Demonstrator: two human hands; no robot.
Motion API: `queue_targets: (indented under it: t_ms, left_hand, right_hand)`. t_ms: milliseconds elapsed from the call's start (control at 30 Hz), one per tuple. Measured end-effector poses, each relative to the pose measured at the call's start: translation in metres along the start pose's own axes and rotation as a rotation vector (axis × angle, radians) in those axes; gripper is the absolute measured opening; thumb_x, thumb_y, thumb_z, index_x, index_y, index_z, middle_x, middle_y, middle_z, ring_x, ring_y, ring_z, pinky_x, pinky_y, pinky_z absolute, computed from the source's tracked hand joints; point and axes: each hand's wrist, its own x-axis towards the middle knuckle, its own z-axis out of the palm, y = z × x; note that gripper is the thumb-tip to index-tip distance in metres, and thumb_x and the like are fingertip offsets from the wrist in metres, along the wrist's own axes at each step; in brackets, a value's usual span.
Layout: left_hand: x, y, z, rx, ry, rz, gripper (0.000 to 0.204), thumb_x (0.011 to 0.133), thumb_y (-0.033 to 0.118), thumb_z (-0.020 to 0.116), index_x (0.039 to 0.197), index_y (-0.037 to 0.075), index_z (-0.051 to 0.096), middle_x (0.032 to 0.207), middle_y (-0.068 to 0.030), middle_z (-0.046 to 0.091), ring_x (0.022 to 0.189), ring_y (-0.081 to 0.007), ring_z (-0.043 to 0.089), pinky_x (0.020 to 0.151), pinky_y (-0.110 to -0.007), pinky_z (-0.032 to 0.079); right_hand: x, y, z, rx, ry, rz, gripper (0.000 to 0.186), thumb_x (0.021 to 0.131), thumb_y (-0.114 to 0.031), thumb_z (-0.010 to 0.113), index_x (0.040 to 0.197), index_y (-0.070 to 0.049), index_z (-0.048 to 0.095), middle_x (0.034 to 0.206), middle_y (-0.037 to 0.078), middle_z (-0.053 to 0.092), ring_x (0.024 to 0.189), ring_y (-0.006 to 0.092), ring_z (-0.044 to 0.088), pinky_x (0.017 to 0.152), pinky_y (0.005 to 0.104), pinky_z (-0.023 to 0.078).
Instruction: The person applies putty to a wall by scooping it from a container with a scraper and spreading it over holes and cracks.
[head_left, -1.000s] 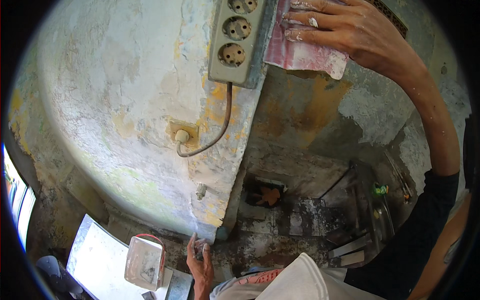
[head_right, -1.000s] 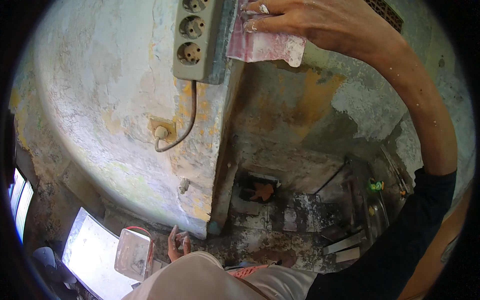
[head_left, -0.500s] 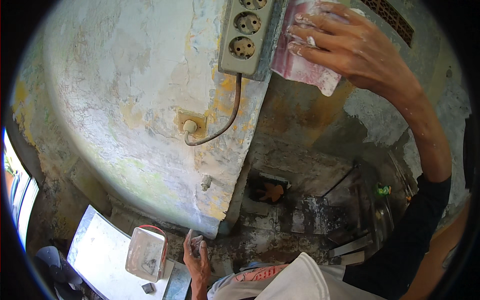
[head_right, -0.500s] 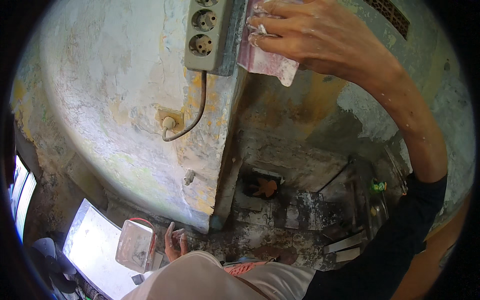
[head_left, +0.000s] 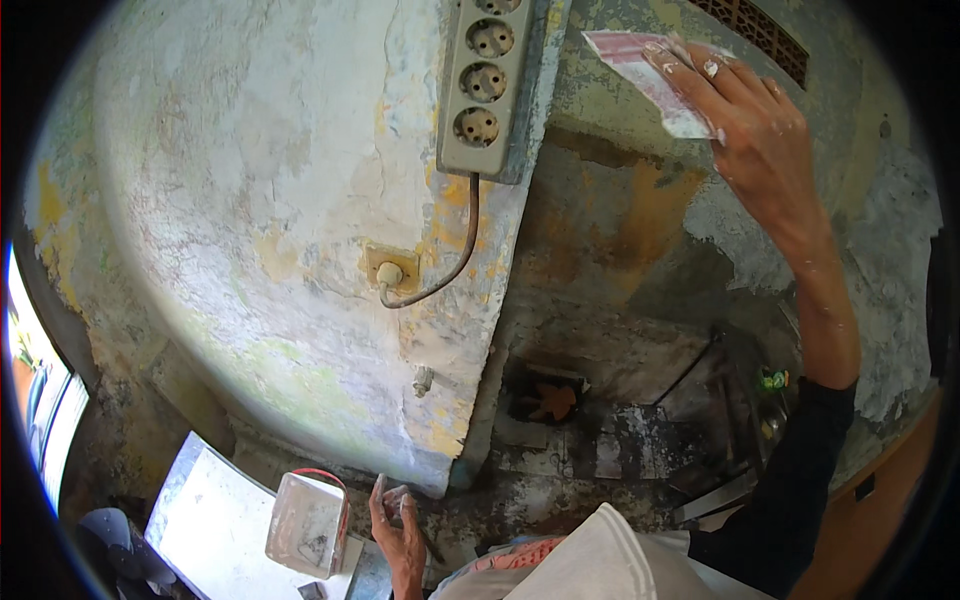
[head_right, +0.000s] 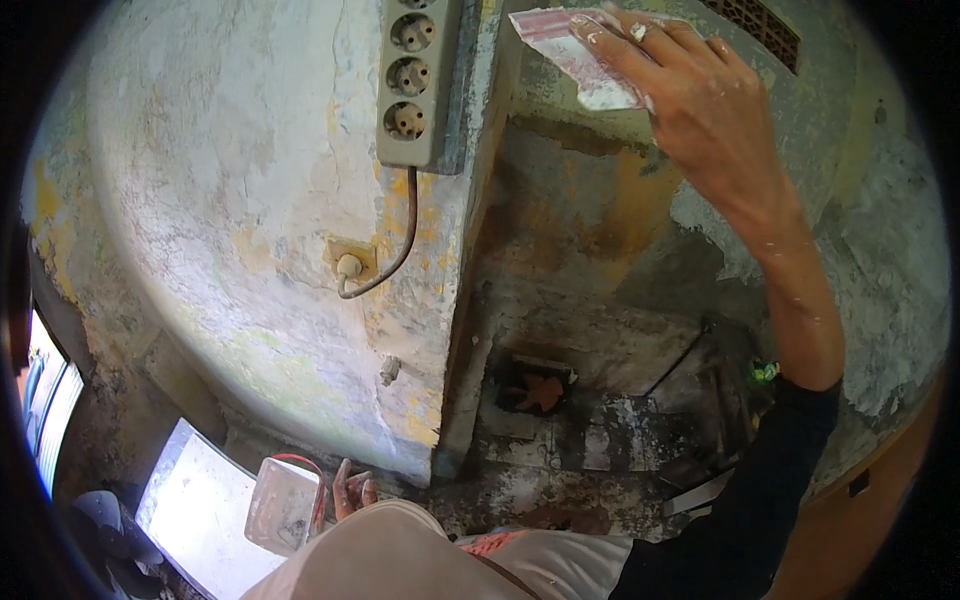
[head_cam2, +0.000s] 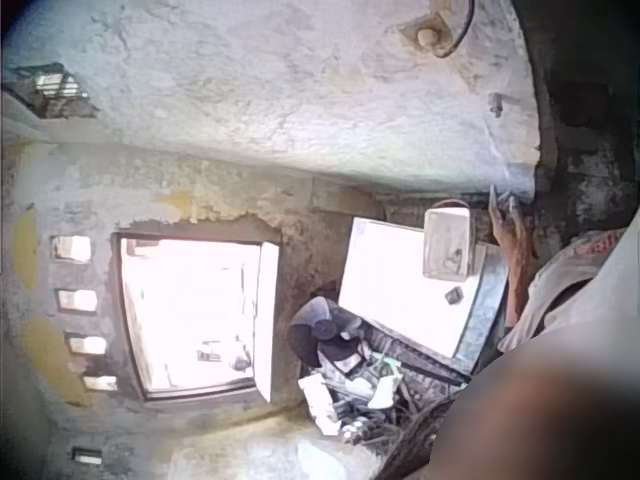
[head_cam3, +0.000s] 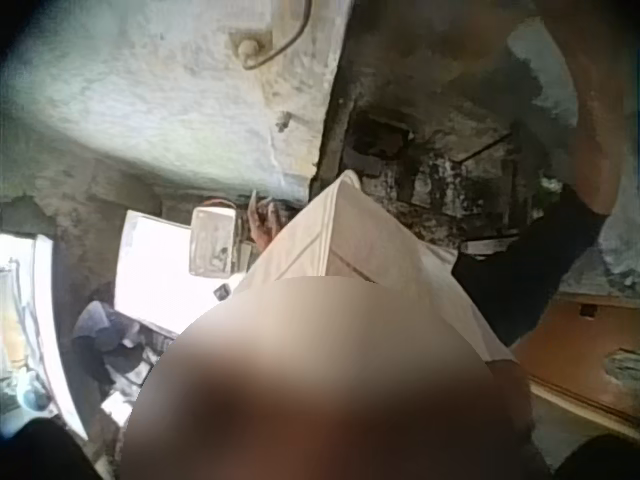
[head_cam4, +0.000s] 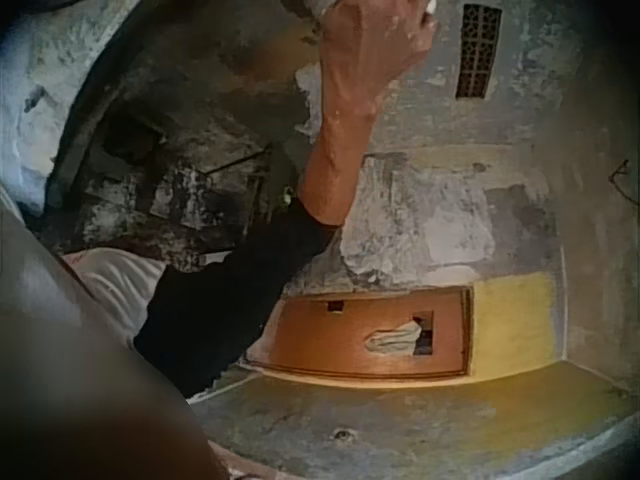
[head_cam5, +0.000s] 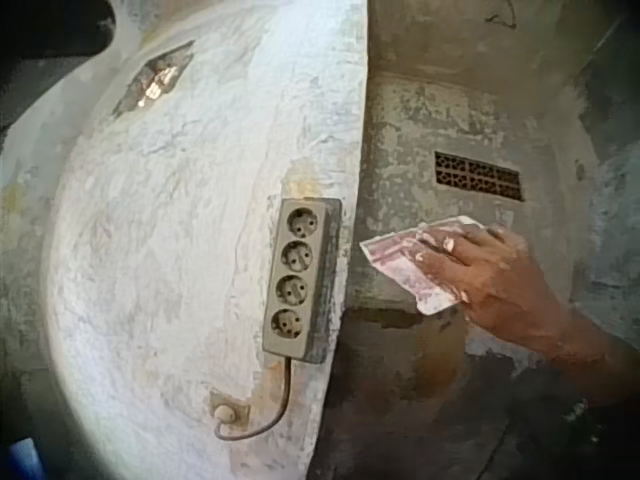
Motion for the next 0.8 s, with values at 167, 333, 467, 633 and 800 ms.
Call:
queue_targets:
  t_ms: [167, 333, 467, 633, 800]
  left_hand:
    - [0.005, 0.002, -0.013, -0.004, -0.027, 0.035, 0.055, 0.102, 0.014, 0.066, 0.152, 0.0, 0.047, 0.116, -0.0143, 0.069, 0.1, -0.0192, 0.063, 0.092, -0.035, 0.05]
    - [0.007, 0.009, -0.025, 0.018, -0.046, -0.004, 0.055, 0.103, 0.014, 0.066, 0.153, 0.001, 0.047, 0.117, -0.0156, 0.068, 0.102, -0.0204, 0.063, 0.093, -0.036, 0.051]
    - [0.004, 0.019, -0.04, 0.037, -0.084, -0.053, 0.055, 0.102, 0.014, 0.065, 0.153, 0.001, 0.047, 0.117, -0.016, 0.068, 0.103, -0.0212, 0.064, 0.093, -0.036, 0.051]
    - [0.002, 0.014, -0.056, 0.038, -0.08, -0.019, 0.055, 0.102, 0.013, 0.064, 0.153, 0.001, 0.047, 0.117, -0.0161, 0.068, 0.104, -0.0218, 0.063, 0.095, -0.037, 0.051]
    - [0.004, 0.005, -0.074, 0.084, -0.081, -0.005, 0.056, 0.101, 0.014, 0.066, 0.152, 0.0, 0.049, 0.119, -0.0159, 0.067, 0.104, -0.022, 0.062, 0.095, -0.037, 0.05]
  right_hand:
    - [0.015, -0.033, -0.001, -0.286, 0.099, -0.032, 0.049, 0.094, -0.006, 0.063, 0.14, -0.023, 0.066, 0.138, 0.0, 0.068, 0.123, 0.0214, 0.064, 0.099, 0.0494, 0.052]
    - [0.027, -0.047, 0.017, -0.357, 0.137, -0.049, 0.041, 0.09, -0.009, 0.067, 0.13, -0.019, 0.071, 0.13, -0.001, 0.072, 0.111, 0.0187, 0.067, 0.092, 0.0439, 0.052]
    - [0.021, -0.063, 0.02, -0.371, 0.103, -0.044, 0.035, 0.086, -0.016, 0.073, 0.121, -0.017, 0.075, 0.126, -0.001, 0.074, 0.106, 0.0156, 0.068, 0.087, 0.0424, 0.051]
    - [0.012, -0.083, 0.016, -0.357, 0.057, -0.04, 0.034, 0.087, -0.017, 0.073, 0.121, -0.017, 0.076, 0.125, 0.0, 0.074, 0.106, 0.0165, 0.067, 0.088, 0.0446, 0.051]
    - [-0.003, -0.102, 0.013, -0.341, 0.024, -0.038, 0.036, 0.087, -0.019, 0.073, 0.122, -0.017, 0.076, 0.124, 0.001, 0.074, 0.106, 0.0179, 0.067, 0.088, 0.0454, 0.05]
